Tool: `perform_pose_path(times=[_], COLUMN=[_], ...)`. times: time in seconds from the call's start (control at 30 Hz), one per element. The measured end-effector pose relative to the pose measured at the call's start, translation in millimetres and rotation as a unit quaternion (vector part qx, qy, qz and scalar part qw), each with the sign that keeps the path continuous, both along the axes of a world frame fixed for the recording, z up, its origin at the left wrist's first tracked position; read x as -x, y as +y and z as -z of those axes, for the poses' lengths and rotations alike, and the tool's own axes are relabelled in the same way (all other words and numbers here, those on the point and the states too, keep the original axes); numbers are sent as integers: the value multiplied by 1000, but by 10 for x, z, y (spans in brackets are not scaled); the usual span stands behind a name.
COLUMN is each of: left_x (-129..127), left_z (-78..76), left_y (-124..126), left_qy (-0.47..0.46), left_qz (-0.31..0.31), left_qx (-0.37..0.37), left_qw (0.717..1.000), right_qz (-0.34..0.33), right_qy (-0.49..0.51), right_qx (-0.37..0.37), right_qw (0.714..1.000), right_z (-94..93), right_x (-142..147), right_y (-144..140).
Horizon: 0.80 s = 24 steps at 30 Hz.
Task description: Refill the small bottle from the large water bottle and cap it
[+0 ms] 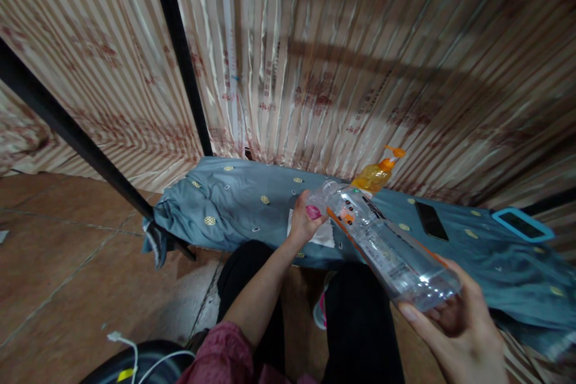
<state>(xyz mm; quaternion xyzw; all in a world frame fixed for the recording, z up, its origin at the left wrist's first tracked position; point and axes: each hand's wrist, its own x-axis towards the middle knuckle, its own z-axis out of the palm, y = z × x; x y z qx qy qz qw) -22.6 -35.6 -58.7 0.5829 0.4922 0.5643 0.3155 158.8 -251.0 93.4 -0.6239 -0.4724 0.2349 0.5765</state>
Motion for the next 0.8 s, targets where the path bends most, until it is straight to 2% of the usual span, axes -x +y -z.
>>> perform_pose_path(times=[0.33,0.57,0.8], left_x=[-5,-3,2], left_z=[14,-4,-15], left_y=[0,3,-11], left_qy=[0,-8,-3], left_qz=[-9,1,-1], left_qx=[-10,1,-1], left_qw=[1000,1000,1000], right_qz=[-39,7,1], right_qy=[-36,9,-18], right_qx=[-5,12,6], right_qw=[999,1000,1000], right_z=[133,40,33], right_x=[-218,-46,-78], right_y=[-6,-1,-2])
